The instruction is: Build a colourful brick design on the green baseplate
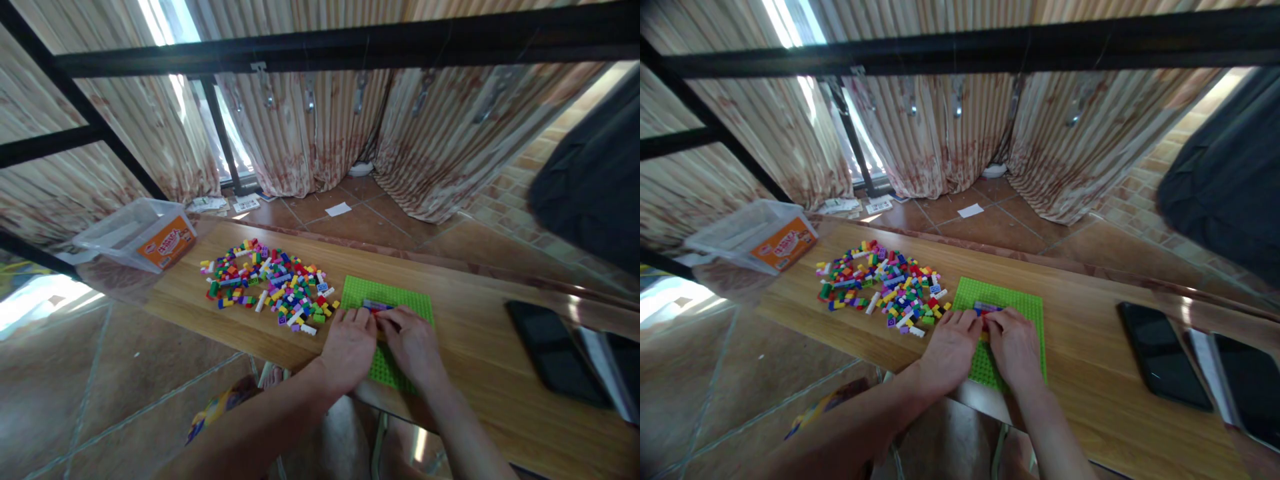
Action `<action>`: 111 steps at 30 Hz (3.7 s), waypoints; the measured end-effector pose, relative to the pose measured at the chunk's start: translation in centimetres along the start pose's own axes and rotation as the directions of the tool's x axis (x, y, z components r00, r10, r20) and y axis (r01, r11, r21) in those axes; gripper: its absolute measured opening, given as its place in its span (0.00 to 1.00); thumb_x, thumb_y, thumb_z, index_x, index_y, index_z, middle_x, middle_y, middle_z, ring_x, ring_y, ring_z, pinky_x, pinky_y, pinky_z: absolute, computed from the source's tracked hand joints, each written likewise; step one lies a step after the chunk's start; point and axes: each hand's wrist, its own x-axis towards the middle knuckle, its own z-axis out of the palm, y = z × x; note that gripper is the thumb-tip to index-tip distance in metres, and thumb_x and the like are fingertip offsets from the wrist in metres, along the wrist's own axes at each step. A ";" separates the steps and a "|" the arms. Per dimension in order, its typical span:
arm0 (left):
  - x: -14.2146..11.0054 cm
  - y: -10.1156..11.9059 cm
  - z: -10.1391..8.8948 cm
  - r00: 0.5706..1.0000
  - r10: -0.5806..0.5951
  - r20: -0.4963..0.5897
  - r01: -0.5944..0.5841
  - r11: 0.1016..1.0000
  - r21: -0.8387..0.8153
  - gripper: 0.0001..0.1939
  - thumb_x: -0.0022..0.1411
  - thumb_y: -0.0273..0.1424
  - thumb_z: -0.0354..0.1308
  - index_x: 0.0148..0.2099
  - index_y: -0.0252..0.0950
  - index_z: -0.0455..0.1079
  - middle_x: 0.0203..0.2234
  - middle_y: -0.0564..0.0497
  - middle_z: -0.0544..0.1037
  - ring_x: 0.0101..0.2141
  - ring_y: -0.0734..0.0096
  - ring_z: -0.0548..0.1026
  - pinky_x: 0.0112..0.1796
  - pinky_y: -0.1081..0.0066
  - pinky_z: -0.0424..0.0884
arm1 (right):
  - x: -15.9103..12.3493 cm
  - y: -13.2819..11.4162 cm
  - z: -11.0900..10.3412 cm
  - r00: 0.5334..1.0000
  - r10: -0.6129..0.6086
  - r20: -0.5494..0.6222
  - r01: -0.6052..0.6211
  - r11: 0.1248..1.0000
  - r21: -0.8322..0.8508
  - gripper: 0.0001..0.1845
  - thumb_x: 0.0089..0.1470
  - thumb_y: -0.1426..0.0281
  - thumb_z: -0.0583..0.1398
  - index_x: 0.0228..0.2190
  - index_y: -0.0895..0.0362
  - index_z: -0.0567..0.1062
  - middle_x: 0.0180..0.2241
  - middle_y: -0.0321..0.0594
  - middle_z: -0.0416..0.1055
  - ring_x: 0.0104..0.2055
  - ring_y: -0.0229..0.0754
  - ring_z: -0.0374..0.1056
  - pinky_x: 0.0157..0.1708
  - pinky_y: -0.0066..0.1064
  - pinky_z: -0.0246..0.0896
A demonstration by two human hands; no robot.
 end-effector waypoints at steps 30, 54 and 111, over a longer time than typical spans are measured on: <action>1.0 -11.1 -1.2 0.979 -0.191 -0.071 0.185 0.979 -0.082 0.15 0.61 0.23 0.51 0.45 0.41 0.76 0.56 0.47 0.69 0.54 0.56 0.65 0.53 0.54 0.62 | 0.2 1.9 -3.3 0.954 0.191 -0.232 -0.163 0.977 0.136 0.12 0.55 0.62 0.58 0.31 0.54 0.79 0.34 0.41 0.79 0.35 0.44 0.72 0.37 0.35 0.64; 1.0 -11.9 -1.9 0.967 -0.246 -0.070 0.236 0.964 -0.122 0.12 0.58 0.26 0.56 0.44 0.38 0.75 0.54 0.46 0.72 0.53 0.53 0.69 0.54 0.53 0.63 | 0.4 1.7 -3.0 0.962 0.173 -0.212 -0.150 0.981 0.121 0.12 0.55 0.63 0.58 0.30 0.55 0.79 0.32 0.40 0.78 0.33 0.43 0.72 0.37 0.34 0.64; 2.4 -3.9 -0.5 0.966 -0.242 0.091 0.227 0.626 -0.746 0.14 0.63 0.28 0.51 0.44 0.36 0.78 0.36 0.50 0.81 0.34 0.69 0.76 0.37 0.70 0.70 | -0.1 2.9 -1.7 0.995 -0.009 0.102 0.005 0.999 0.040 0.14 0.53 0.60 0.64 0.42 0.48 0.81 0.48 0.44 0.70 0.50 0.51 0.66 0.52 0.47 0.63</action>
